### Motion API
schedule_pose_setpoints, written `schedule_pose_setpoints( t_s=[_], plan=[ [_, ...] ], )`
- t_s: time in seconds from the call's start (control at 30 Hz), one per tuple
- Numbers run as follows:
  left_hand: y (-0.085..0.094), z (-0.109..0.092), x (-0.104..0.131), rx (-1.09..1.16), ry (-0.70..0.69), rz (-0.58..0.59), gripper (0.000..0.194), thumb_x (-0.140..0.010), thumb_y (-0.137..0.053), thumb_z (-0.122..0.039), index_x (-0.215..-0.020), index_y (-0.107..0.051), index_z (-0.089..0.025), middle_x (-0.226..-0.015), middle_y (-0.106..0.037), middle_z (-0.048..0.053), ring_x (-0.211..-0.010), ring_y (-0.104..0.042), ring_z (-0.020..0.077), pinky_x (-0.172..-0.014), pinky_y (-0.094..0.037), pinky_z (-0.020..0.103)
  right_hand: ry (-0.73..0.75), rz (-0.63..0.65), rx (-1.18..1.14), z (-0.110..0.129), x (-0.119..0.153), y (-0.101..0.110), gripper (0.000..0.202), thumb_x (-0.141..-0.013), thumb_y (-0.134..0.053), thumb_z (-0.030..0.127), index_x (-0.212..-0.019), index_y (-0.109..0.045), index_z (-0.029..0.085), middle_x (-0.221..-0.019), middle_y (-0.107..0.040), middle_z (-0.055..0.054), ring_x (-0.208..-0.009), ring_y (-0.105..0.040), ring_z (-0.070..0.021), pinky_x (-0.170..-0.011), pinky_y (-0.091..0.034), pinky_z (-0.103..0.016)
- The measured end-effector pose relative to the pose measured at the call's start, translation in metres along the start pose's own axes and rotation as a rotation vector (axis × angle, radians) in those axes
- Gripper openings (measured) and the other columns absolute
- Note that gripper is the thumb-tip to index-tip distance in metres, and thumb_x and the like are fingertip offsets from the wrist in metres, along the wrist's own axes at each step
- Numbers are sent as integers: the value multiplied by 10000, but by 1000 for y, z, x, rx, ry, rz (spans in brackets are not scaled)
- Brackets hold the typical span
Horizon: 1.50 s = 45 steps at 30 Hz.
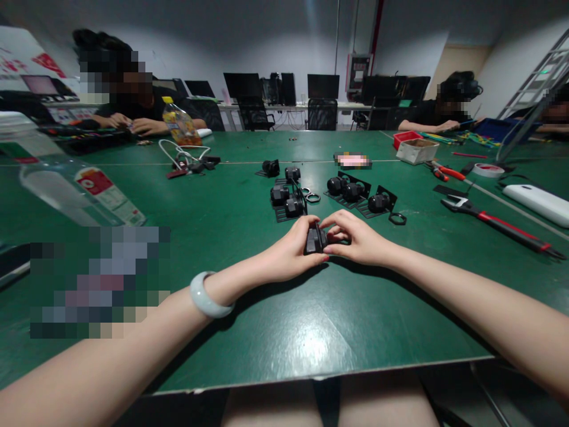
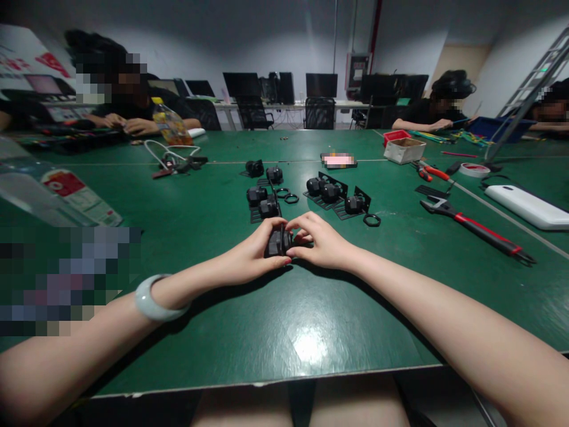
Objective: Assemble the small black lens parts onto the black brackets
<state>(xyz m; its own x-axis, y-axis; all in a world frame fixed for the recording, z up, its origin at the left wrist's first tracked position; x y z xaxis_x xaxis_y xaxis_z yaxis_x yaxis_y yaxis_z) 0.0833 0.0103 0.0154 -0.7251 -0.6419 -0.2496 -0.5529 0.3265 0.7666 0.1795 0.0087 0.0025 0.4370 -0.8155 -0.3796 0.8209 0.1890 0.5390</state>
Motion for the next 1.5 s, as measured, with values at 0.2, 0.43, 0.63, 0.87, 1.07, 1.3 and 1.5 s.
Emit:
schedule_pose_setpoints(
  t_s=[0.2,0.43,0.63,0.87,1.07,1.3,1.5],
  plan=[
    [0,1,0,-6,4,4,508,-650,-509,-297,-1074,-275,-146,-1044,-386,76,-977,-396,192,-848,-333,336,-6,6,25,0,0,0,311,-656,-546,242,-956,-472,201,-949,-400,-38,-804,-491,-104,-769,-434,-307],
    [-1,2,0,-22,8,10,514,-650,-508,-293,-1080,-268,-144,-1042,-379,77,-971,-395,190,-842,-336,335,-19,20,43,-1,0,0,282,-672,-531,257,-943,-484,199,-940,-410,-42,-801,-495,-113,-743,-440,-314],
    [-1,1,0,-19,15,20,509,-650,-504,-288,-1079,-270,-145,-1040,-380,78,-971,-395,191,-842,-337,338,-13,19,53,-1,-1,0,274,-675,-526,261,-938,-484,195,-935,-413,-42,-797,-495,-113,-737,-439,-309],
    [-1,1,0,-7,18,14,511,-651,-504,-300,-1079,-271,-143,-1047,-382,82,-979,-394,195,-842,-336,347,0,2,74,0,0,1,318,-645,-554,291,-935,-472,189,-930,-418,-45,-795,-488,-123,-720,-443,-313],
    [0,0,0,8,7,-2,511,-651,-509,-312,-1075,-282,-138,-1058,-385,87,-999,-386,200,-855,-328,345,36,-16,58,5,1,2,396,-607,-586,253,-970,-435,208,-956,-410,-41,-799,-486,-124,-712,-452,-307],
    [0,0,0,-7,6,5,510,-652,-504,-318,-1077,-279,-147,-1070,-380,85,-1011,-378,205,-862,-322,360,104,-34,131,14,1,4,348,-609,-572,196,-938,-458,210,-947,-415,-38,-800,-483,-124,-704,-459,-301],
    [0,0,0,-11,2,7,503,-651,-507,-303,-1073,-280,-149,-1064,-380,82,-1007,-380,201,-860,-326,350,93,-38,131,16,2,4,323,-630,-556,212,-943,-472,205,-931,-416,-34,-803,-479,-116,-703,-471,-285]
  ],
)
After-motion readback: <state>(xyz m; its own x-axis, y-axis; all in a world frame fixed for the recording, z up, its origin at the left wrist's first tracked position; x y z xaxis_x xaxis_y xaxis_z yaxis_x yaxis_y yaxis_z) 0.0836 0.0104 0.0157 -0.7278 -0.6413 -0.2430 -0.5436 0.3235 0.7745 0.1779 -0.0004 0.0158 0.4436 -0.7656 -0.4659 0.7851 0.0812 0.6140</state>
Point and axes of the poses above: each hand's wrist, its own x-axis away from the middle knuckle, its own y-axis out of the back of the hand, z = x × y, the point moved 7 cm from there along -x, towards the middle knuckle
